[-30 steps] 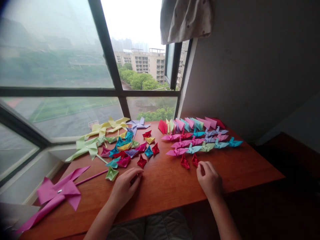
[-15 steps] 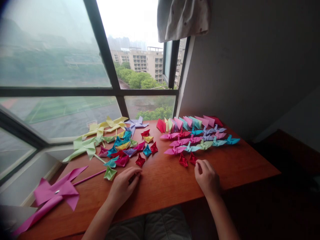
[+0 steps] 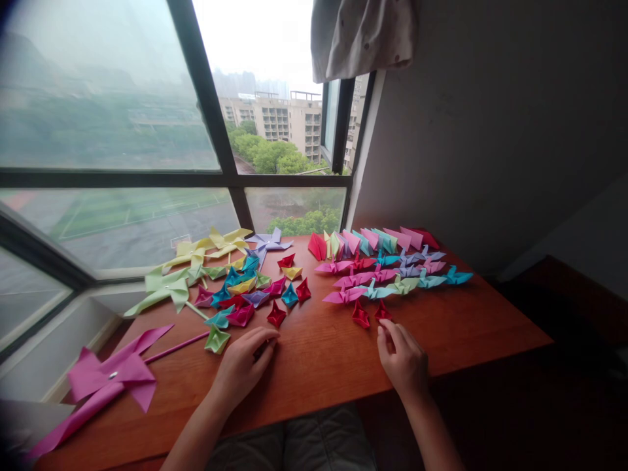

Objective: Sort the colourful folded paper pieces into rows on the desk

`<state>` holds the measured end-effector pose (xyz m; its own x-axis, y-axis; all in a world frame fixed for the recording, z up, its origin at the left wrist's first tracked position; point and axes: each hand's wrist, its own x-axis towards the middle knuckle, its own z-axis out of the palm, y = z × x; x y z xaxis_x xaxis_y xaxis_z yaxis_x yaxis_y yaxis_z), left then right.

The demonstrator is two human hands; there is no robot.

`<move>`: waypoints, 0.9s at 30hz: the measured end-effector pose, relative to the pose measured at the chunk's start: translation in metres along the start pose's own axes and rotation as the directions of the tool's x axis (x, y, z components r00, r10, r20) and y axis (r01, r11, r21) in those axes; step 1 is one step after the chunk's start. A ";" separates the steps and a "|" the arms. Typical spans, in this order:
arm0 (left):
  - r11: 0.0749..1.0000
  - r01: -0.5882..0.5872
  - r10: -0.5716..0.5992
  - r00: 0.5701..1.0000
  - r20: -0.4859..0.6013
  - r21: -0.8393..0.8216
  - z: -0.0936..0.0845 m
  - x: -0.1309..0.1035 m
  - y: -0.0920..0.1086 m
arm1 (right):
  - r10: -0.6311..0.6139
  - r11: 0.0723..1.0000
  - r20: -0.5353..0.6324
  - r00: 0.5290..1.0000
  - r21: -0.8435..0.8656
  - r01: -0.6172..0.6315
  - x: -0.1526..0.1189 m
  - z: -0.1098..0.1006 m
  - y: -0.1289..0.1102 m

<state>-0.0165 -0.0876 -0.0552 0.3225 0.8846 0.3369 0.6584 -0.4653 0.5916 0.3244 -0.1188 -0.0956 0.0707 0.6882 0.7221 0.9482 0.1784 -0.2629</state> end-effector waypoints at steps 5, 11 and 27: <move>1.000 0.011 -0.011 1.000 0.000 0.001 0.000 0.000 0.001 | -0.001 1.000 0.099 0.995 0.029 -0.002 0.000 0.011 -0.016; 1.000 0.011 -0.011 1.000 0.011 -0.006 0.000 0.000 0.000 | -0.030 1.000 0.130 0.991 0.007 0.029 0.008 0.021 -0.016; 1.000 0.009 -0.009 1.000 0.009 -0.021 0.000 0.000 0.000 | 0.021 0.994 0.056 0.998 0.102 -0.027 0.005 0.009 -0.022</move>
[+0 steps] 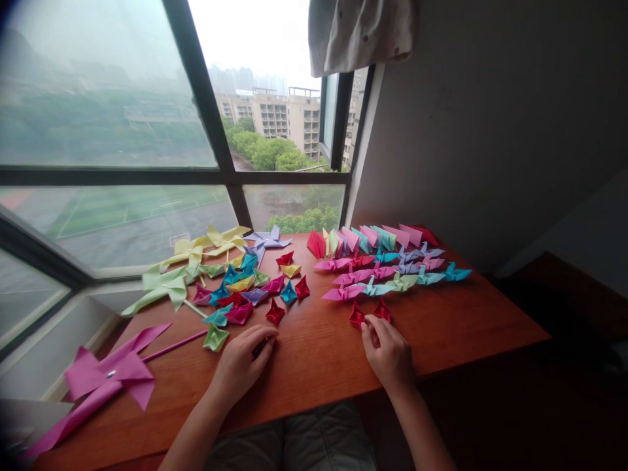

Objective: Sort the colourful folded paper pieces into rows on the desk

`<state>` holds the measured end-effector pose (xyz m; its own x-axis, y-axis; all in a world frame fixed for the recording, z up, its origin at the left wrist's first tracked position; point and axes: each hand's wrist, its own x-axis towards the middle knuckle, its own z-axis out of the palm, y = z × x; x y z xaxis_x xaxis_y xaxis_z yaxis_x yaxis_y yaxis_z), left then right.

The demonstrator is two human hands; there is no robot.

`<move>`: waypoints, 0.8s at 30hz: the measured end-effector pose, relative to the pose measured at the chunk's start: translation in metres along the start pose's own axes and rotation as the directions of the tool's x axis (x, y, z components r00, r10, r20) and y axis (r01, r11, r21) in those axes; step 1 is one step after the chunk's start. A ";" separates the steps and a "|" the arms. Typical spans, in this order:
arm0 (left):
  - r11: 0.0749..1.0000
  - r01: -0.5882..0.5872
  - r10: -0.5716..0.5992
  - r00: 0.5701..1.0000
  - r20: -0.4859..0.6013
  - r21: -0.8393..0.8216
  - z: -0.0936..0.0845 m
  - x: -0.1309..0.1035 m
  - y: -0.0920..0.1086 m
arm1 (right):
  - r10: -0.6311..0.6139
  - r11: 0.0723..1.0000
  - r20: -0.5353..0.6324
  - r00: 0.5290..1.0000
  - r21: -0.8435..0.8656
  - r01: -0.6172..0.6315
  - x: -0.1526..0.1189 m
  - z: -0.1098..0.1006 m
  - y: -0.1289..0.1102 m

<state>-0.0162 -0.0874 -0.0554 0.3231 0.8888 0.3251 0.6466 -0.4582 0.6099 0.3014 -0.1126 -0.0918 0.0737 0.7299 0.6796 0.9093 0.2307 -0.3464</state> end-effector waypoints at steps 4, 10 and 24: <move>1.000 0.006 -0.006 1.000 0.003 0.003 0.000 0.000 0.001 | 0.148 0.989 -0.087 0.985 0.028 -0.146 0.012 -0.005 0.014; 1.000 -0.008 0.008 1.000 -0.018 0.003 -0.001 0.001 0.001 | 0.156 0.985 -0.181 0.971 -0.039 -0.166 0.021 -0.009 0.034; 1.000 0.005 -0.005 1.000 0.001 -0.001 0.001 0.000 -0.001 | 0.297 0.953 -0.042 0.954 0.082 -0.293 0.005 -0.006 0.050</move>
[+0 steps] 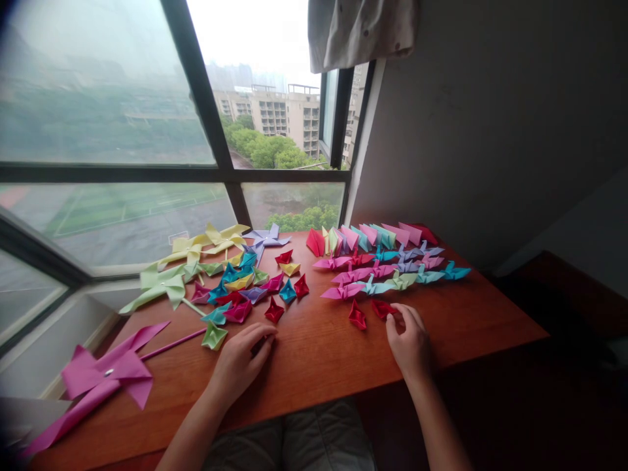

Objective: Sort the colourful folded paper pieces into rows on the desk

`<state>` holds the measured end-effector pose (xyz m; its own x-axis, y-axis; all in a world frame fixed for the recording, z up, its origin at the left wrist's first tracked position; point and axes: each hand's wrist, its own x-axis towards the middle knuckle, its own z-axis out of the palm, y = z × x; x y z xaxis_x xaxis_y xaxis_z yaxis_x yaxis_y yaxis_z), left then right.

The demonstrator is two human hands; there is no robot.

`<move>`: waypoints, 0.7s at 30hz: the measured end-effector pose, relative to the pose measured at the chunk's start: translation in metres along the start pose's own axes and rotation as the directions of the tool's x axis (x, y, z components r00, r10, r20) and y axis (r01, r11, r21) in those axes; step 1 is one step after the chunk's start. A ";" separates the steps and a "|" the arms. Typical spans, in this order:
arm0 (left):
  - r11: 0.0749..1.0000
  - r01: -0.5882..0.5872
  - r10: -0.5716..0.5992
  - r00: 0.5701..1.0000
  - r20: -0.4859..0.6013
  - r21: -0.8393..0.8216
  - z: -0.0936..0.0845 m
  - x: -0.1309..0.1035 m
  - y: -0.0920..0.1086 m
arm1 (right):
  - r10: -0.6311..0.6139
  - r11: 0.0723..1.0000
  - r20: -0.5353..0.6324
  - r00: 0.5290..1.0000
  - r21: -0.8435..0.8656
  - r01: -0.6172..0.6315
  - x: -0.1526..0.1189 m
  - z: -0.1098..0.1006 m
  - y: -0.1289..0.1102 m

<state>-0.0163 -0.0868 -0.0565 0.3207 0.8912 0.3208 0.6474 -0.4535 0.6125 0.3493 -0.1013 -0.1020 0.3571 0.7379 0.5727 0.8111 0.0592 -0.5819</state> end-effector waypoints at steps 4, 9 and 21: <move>1.000 0.008 -0.008 1.000 0.002 -0.005 0.001 0.000 -0.001 | -0.037 0.999 0.011 0.999 -0.028 0.037 -0.003 -0.002 -0.001; 1.000 0.012 -0.012 1.000 0.008 -0.007 0.001 0.000 -0.001 | -0.064 0.995 0.013 0.998 -0.070 0.064 -0.004 -0.003 0.000; 1.000 0.026 -0.025 0.999 0.021 -0.018 0.001 0.000 -0.001 | -0.097 0.985 0.024 0.995 -0.142 0.100 0.001 0.000 -0.001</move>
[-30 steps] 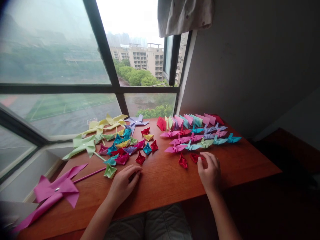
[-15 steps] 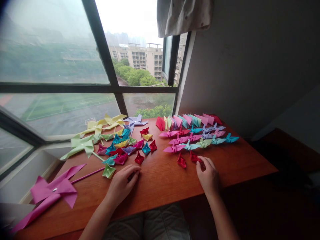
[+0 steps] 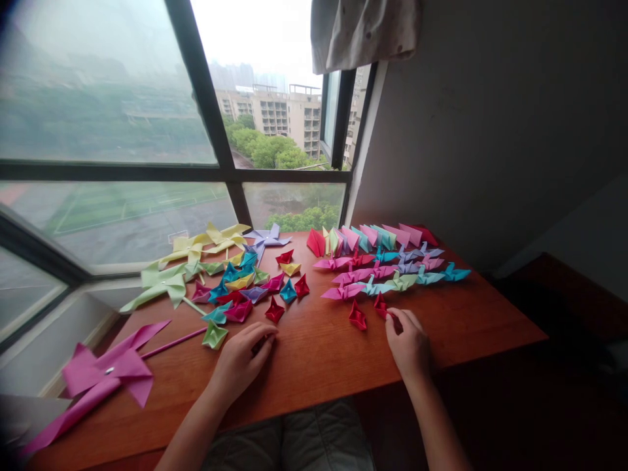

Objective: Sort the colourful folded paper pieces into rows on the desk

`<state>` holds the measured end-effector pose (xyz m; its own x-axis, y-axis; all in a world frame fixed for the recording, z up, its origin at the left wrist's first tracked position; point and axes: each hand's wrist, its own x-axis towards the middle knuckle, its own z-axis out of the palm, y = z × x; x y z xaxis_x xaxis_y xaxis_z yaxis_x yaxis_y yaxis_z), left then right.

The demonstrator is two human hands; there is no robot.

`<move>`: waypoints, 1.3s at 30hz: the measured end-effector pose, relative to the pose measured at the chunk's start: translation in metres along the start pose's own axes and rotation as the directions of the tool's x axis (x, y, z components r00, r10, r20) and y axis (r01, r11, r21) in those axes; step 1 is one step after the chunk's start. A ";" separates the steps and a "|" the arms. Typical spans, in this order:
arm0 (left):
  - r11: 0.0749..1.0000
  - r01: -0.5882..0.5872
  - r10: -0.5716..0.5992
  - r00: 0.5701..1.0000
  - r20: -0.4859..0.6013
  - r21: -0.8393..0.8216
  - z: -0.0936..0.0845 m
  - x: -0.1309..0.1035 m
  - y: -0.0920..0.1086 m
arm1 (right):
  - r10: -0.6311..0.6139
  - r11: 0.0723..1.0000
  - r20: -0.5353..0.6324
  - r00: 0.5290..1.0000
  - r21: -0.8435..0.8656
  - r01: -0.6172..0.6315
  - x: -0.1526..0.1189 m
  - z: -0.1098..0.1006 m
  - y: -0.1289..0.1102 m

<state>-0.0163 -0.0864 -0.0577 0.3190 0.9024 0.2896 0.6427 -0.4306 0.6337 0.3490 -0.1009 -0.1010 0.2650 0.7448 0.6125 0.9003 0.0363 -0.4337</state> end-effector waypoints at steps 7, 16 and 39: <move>1.000 0.002 -0.002 1.000 0.007 -0.008 0.001 -0.001 -0.001 | -0.061 0.996 -0.015 0.998 -0.072 0.060 0.004 0.004 0.001; 1.000 0.006 -0.006 1.000 0.008 -0.004 0.000 0.000 0.000 | -0.064 0.994 -0.031 0.997 -0.090 0.061 0.008 0.004 0.000; 1.000 -0.011 0.011 1.000 -0.001 0.014 0.001 0.000 -0.002 | -0.207 0.968 0.011 0.978 -0.142 0.207 -0.011 0.002 -0.012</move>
<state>-0.0169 -0.0860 -0.0598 0.3259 0.8975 0.2973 0.6489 -0.4410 0.6201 0.3349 -0.1080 -0.1034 0.0687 0.7282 0.6819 0.9753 0.0946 -0.1994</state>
